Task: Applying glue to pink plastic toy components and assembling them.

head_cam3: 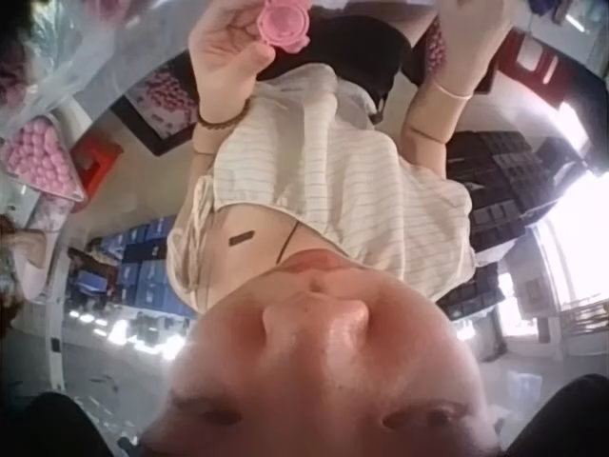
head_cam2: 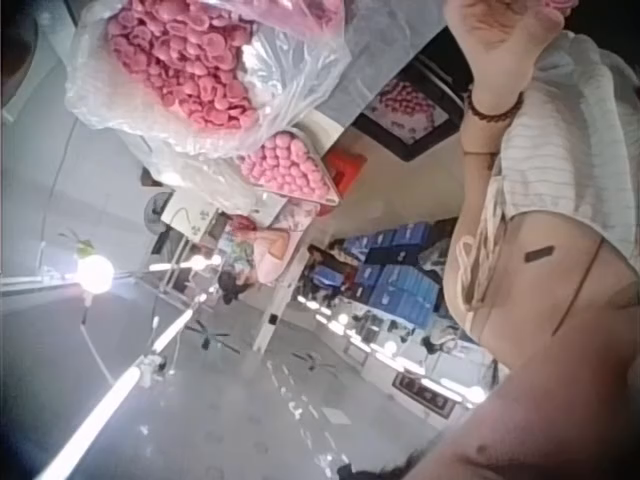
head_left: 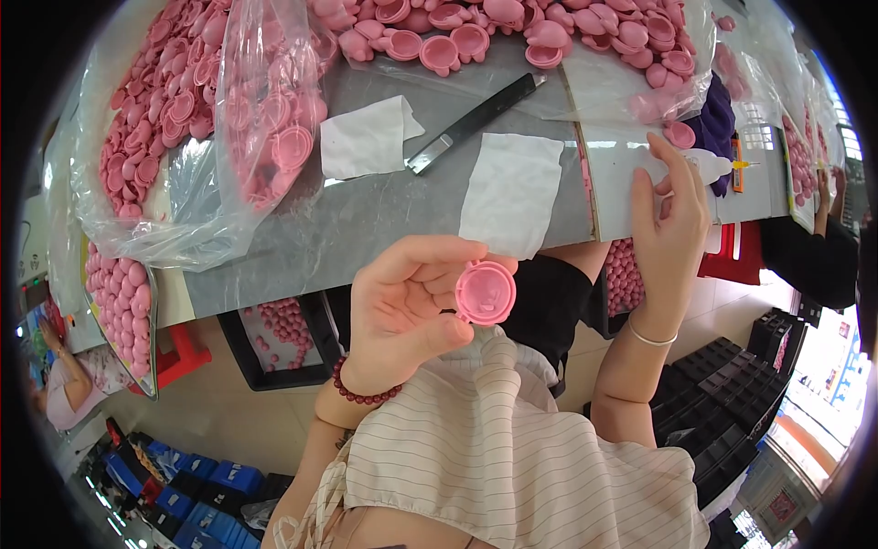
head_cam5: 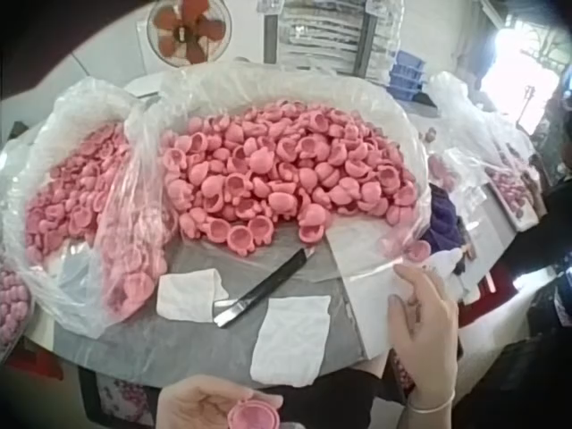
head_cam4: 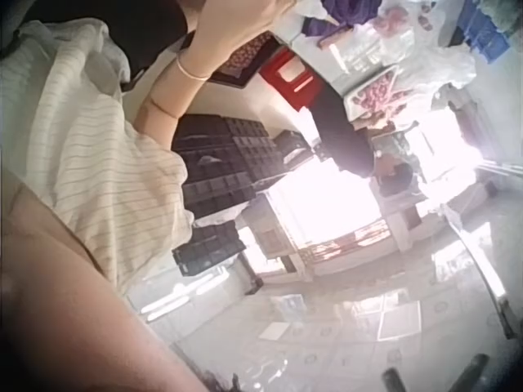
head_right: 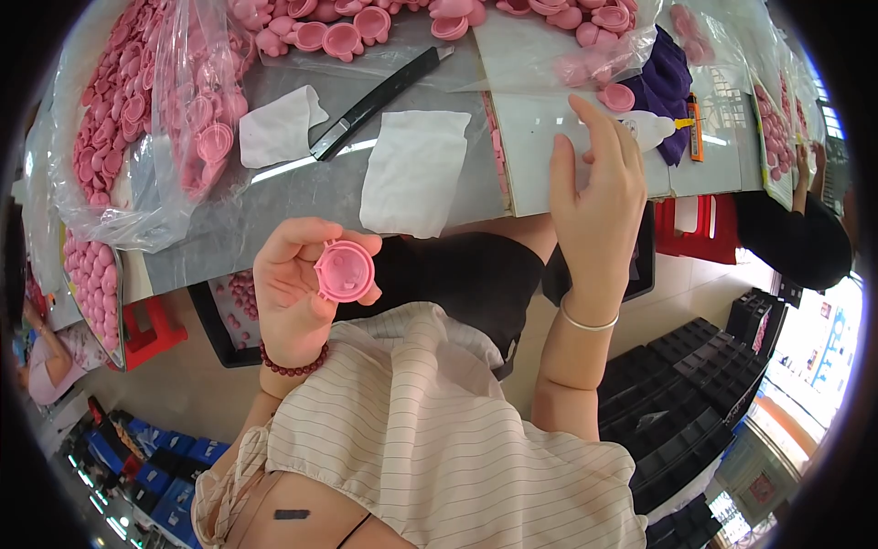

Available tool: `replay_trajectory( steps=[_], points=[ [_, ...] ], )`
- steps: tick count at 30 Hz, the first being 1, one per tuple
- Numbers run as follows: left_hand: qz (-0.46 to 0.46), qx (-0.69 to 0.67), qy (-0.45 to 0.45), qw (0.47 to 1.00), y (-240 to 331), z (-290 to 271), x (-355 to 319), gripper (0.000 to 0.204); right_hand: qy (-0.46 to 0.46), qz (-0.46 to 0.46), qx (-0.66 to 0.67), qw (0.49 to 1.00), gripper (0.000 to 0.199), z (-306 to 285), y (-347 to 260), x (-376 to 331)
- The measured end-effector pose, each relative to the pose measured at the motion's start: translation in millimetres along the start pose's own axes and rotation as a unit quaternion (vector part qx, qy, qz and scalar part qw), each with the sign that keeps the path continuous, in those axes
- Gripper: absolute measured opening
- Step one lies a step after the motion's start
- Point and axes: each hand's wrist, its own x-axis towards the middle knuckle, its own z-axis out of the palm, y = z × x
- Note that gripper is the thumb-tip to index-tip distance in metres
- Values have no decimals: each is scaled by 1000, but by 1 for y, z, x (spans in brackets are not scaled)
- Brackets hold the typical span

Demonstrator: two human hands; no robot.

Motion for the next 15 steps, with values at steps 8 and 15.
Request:
replay_trajectory(
  steps=[8,15],
  points=[
    [1,-1,-9,1000,0,0,3,45,-22,24,-62,998,17,2,-1,9],
    [-6,-3,-7,1000,3,0,3,46,-103,42,18,994,17,-23,-35,-4]
  ],
)
